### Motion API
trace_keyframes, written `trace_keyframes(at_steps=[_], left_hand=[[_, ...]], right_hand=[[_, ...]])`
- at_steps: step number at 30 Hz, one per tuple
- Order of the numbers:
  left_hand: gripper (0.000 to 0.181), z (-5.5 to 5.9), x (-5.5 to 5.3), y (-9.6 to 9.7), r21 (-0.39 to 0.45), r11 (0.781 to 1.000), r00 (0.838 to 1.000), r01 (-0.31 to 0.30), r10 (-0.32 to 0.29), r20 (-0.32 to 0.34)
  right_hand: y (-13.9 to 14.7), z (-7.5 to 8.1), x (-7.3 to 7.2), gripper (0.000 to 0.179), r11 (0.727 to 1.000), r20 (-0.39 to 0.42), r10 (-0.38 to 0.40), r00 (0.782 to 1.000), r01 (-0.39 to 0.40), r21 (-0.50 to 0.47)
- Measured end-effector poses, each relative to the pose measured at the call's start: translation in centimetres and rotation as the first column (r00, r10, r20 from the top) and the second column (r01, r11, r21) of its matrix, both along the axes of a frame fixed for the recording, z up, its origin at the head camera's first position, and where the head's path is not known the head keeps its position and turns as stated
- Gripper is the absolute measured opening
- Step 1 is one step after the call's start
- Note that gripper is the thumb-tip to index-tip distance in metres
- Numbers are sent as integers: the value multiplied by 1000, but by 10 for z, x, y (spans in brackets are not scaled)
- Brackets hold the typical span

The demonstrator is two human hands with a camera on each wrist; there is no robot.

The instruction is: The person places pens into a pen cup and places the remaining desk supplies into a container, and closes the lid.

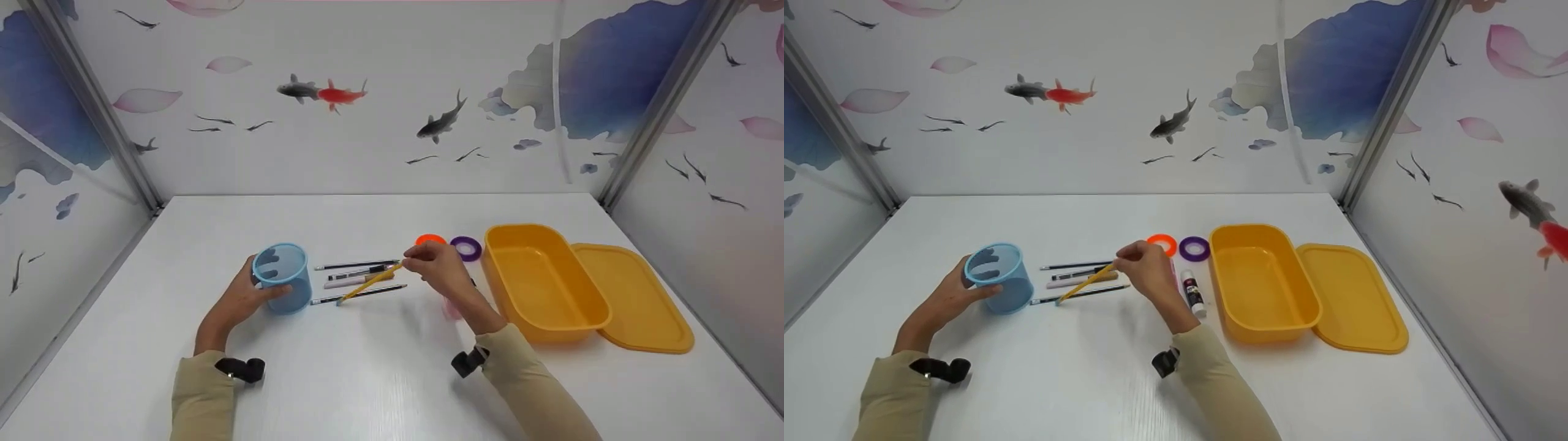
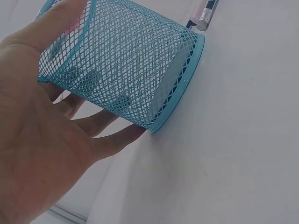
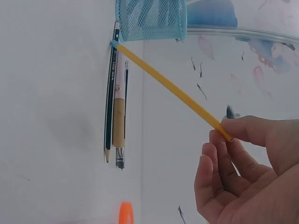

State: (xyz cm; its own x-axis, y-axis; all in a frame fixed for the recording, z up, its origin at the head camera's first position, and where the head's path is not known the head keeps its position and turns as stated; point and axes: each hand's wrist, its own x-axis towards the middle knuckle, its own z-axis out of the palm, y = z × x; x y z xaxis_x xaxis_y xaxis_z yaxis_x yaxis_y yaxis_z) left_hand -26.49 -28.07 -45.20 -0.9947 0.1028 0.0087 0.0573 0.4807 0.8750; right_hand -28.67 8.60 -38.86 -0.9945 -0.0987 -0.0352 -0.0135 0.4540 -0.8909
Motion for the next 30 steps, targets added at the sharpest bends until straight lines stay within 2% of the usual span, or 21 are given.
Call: trace_keyframes(at_steps=[6,12,19,23,30], left_hand=[[99,-1,0,1,15,1000,1000,14,-14,1],[97,0,1,2,23,999,1000,23,-23,-6],[98,-2,-1,1,19,1000,1000,12,-12,1],[98,-1,0,2,13,1000,1000,12,-12,1],[98,-2,-2,0,18,1000,1000,9,-9,19]], right_hand=[[-2,12,4,18,992,-55,-37,998,30,-126],[-6,39,13,18,980,-129,-34,991,8,-196],[-15,68,24,20,959,-261,-41,965,-34,-280],[-24,75,27,20,945,-307,-46,951,-58,-321],[-42,78,27,16,932,-365,-17,931,-118,-343]])
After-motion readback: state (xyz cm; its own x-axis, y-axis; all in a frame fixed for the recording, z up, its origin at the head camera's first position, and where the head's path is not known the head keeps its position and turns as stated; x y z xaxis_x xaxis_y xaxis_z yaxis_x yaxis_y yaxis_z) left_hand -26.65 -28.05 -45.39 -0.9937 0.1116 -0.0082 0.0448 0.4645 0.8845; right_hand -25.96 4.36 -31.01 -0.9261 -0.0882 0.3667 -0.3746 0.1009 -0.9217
